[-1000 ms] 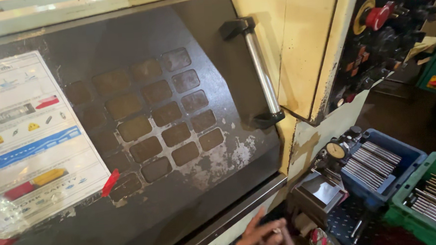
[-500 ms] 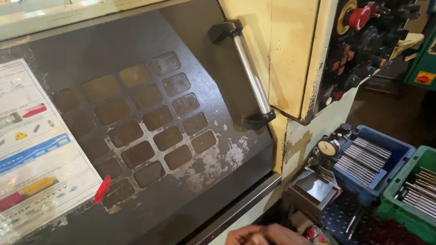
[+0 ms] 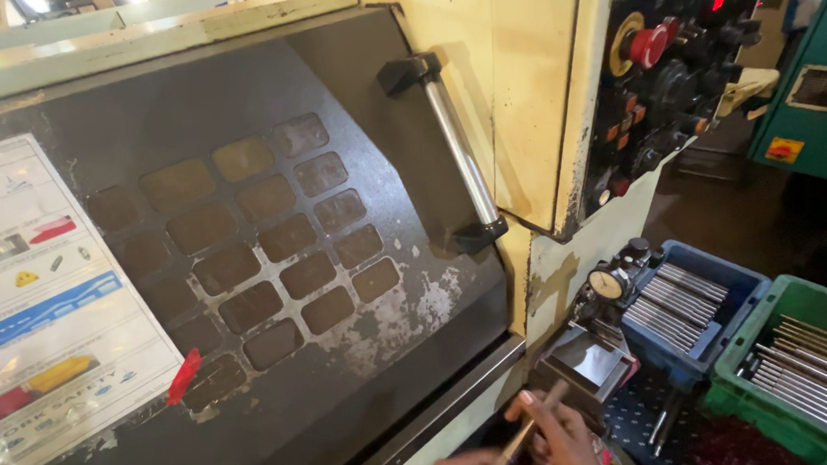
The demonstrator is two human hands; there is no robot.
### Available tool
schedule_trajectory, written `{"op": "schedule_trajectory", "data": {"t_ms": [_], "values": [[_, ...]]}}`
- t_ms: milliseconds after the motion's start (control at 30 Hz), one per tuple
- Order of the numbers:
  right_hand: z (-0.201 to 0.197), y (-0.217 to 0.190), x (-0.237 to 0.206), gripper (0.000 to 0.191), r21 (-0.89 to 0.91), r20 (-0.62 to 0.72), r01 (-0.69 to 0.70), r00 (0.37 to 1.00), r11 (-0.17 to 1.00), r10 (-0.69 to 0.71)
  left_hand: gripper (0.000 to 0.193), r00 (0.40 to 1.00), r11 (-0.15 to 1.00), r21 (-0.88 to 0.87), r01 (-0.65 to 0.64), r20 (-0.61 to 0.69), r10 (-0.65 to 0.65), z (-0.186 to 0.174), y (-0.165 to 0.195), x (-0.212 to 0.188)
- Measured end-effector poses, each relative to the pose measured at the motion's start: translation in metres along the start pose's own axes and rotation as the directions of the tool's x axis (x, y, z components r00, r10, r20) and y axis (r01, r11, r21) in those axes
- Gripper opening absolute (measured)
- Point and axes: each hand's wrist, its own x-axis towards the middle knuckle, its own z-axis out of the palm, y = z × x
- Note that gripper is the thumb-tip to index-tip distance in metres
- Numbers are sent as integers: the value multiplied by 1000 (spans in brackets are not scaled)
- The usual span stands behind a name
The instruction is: The person picks up metal rods from a green bin, places each rod into a dial indicator fixture to measure its diameter, and then returns the rod to the bin. The person repeats this process for several rods.
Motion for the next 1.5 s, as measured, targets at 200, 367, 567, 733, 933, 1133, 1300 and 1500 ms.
{"op": "schedule_trajectory", "data": {"t_ms": [200,367,567,733,933,1133,1300,1500], "values": [[1,27,2,39,206,6,-168,985,964,171,26,895,987,-81,-141,-436,92,-5,42,-5],[17,39,-12,36,-111,-164,473,859,874,-486,36,889,965,-1,-261,-389,240,9,61,0],[10,27,-24,36,1,-73,360,931,933,-359,23,953,932,-266,-248,-242,184,7,57,-3],[13,24,-32,40,25,-149,186,972,982,-180,18,946,956,-174,-234,-269,183,-12,47,-7],[10,16,-34,41,0,-65,156,986,988,-156,19,960,965,-174,-195,-237,151,-11,52,-11],[-1,16,-30,28,-145,252,169,959,975,-129,18,975,968,-199,-154,-190,116,2,57,-9],[8,31,-18,24,-86,269,256,936,963,-225,17,991,980,-168,-103,-102,87,-3,51,-4],[-11,17,-20,17,-214,270,201,953,956,-140,17,953,967,-171,-190,-270,140,-23,41,-13]]}}
